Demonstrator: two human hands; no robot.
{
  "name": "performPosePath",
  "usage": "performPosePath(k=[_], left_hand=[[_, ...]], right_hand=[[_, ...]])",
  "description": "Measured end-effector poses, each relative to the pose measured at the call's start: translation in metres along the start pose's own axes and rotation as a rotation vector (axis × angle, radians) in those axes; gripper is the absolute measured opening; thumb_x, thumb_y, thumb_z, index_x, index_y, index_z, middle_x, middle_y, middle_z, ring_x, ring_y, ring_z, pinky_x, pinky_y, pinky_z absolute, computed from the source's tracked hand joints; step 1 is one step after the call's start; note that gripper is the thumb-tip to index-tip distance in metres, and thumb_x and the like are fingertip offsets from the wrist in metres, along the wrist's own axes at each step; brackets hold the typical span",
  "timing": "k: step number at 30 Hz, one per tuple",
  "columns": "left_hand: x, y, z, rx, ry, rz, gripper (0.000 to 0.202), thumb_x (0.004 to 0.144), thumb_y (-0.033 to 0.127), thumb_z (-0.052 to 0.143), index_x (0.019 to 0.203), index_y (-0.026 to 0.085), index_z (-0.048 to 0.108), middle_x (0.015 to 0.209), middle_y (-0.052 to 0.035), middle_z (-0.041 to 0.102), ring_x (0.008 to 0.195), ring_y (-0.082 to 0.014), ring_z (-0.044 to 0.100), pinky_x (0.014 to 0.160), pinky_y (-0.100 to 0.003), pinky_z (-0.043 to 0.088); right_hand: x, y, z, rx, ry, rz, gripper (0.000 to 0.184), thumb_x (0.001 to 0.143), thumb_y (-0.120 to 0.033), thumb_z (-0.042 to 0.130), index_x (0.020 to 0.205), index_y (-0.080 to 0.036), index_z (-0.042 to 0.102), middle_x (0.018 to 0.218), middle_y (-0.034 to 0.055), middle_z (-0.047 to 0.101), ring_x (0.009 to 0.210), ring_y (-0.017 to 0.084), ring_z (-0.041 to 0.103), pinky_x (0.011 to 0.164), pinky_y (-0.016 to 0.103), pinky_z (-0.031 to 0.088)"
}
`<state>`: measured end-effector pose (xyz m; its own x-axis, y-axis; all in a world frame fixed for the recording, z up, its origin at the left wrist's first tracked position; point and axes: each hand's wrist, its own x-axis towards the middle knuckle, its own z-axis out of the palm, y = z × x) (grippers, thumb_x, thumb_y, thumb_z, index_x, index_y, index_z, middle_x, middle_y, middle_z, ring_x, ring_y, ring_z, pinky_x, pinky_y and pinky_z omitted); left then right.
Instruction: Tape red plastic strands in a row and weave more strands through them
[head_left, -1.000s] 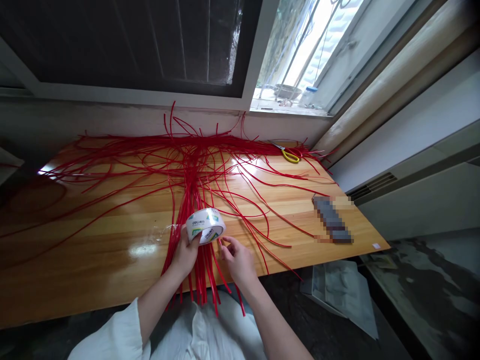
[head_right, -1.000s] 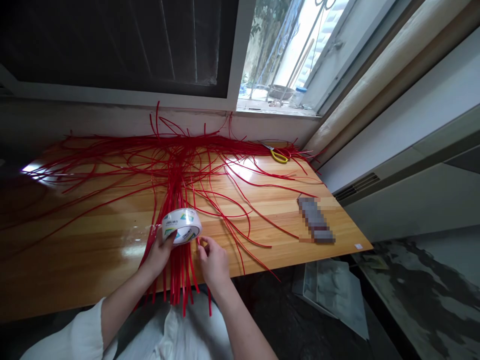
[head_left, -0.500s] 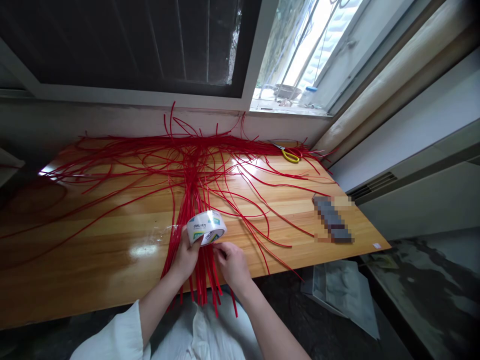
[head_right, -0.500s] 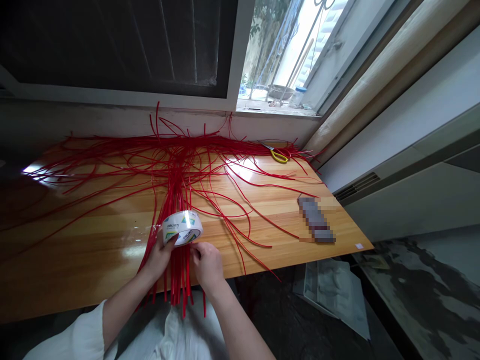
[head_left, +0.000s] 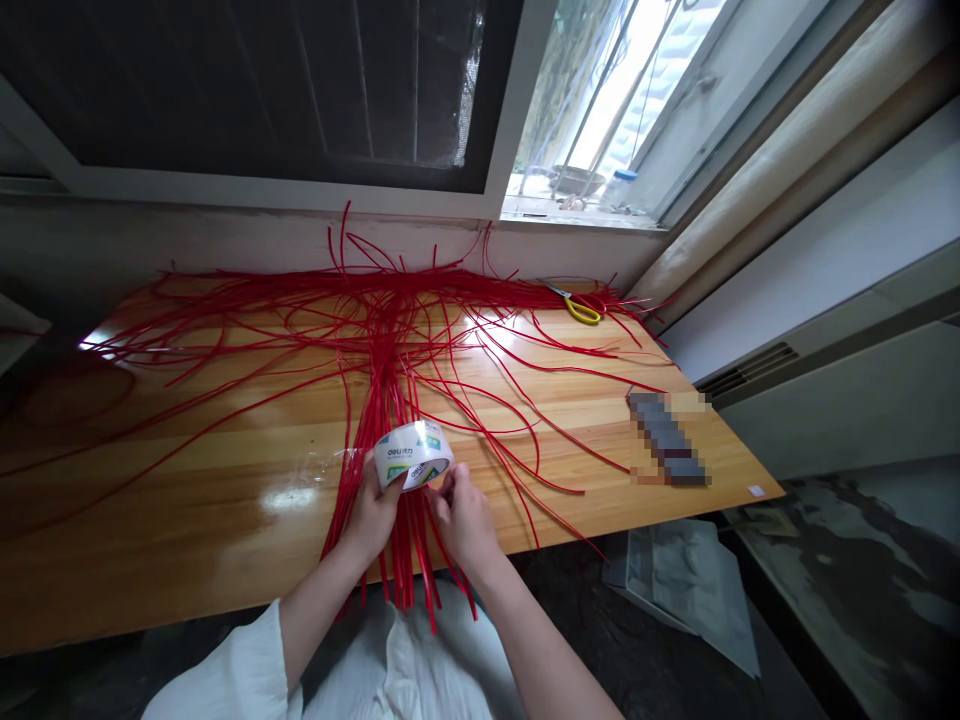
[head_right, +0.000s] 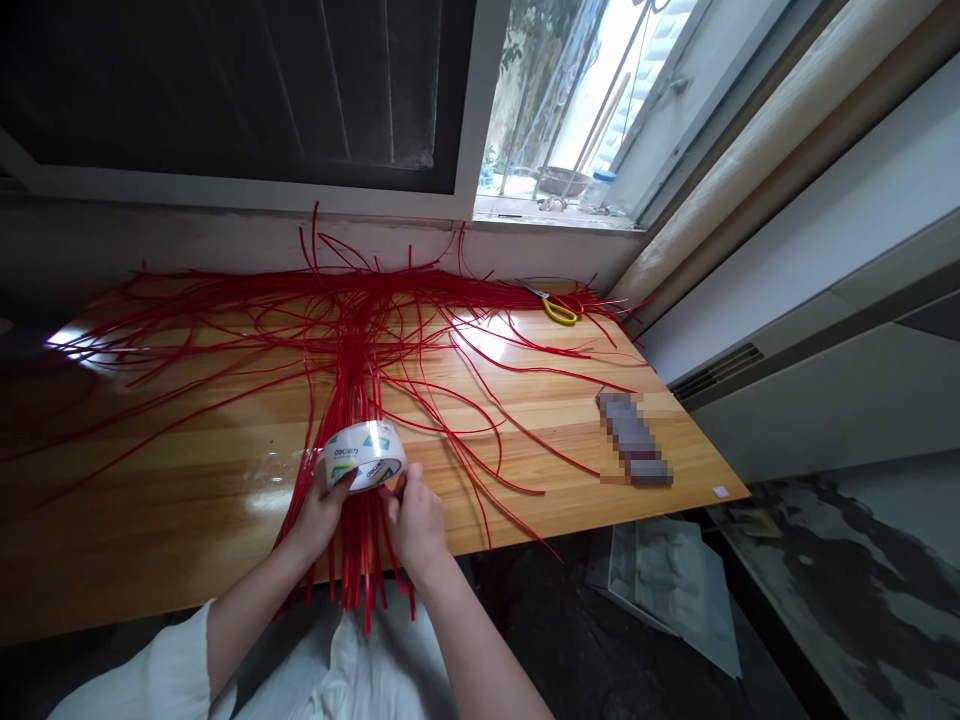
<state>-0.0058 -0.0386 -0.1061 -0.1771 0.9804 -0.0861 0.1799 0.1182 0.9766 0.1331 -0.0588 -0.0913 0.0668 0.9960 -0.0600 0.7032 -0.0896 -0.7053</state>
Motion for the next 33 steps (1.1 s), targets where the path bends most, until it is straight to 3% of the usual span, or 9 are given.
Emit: performPosePath(k=[7, 14, 21, 33], left_hand=[[0.0, -0.002, -0.001, 0.055, -0.025, 0.01, 0.043, 0.077, 0.041, 0.052, 0.114, 0.021, 0.043, 0.11, -0.0078, 0.058, 0.105, -0.0227, 0.055, 0.087, -0.035, 0.043], [0.001, -0.001, -0.002, 0.09, -0.041, -0.031, 0.043, 0.078, 0.043, 0.05, 0.114, 0.021, 0.043, 0.11, -0.0082, 0.058, 0.103, -0.0231, 0.056, 0.086, -0.036, 0.042], [0.0, 0.002, -0.001, 0.034, -0.004, -0.008, 0.038, 0.076, 0.044, 0.051, 0.105, 0.021, 0.047, 0.107, -0.0067, 0.058, 0.103, -0.0226, 0.055, 0.088, -0.036, 0.042], [0.001, -0.007, -0.001, 0.049, -0.03, 0.012, 0.04, 0.077, 0.043, 0.053, 0.109, 0.021, 0.044, 0.107, -0.0066, 0.058, 0.102, -0.0229, 0.056, 0.087, -0.036, 0.042]], right_hand=[[0.003, -0.008, -0.003, -0.069, -0.036, 0.092, 0.01, 0.077, -0.023, 0.051, 0.084, -0.019, 0.044, 0.064, -0.0011, 0.056, 0.059, 0.016, 0.054, 0.054, 0.025, 0.03], [-0.009, -0.003, -0.023, 0.216, -0.192, 0.146, 0.019, 0.075, -0.023, 0.054, 0.094, -0.019, 0.052, 0.066, -0.0021, 0.062, 0.061, 0.014, 0.058, 0.054, 0.022, 0.037], [-0.002, 0.003, -0.013, 0.243, 0.016, 0.118, 0.015, 0.077, -0.024, 0.054, 0.078, -0.018, 0.068, 0.076, 0.0046, 0.069, 0.07, 0.016, 0.062, 0.063, 0.024, 0.044], [0.0, -0.013, -0.013, 0.122, -0.002, 0.049, 0.017, 0.075, -0.015, 0.055, 0.076, -0.02, 0.071, 0.077, 0.0029, 0.07, 0.072, 0.016, 0.063, 0.066, 0.023, 0.043]])
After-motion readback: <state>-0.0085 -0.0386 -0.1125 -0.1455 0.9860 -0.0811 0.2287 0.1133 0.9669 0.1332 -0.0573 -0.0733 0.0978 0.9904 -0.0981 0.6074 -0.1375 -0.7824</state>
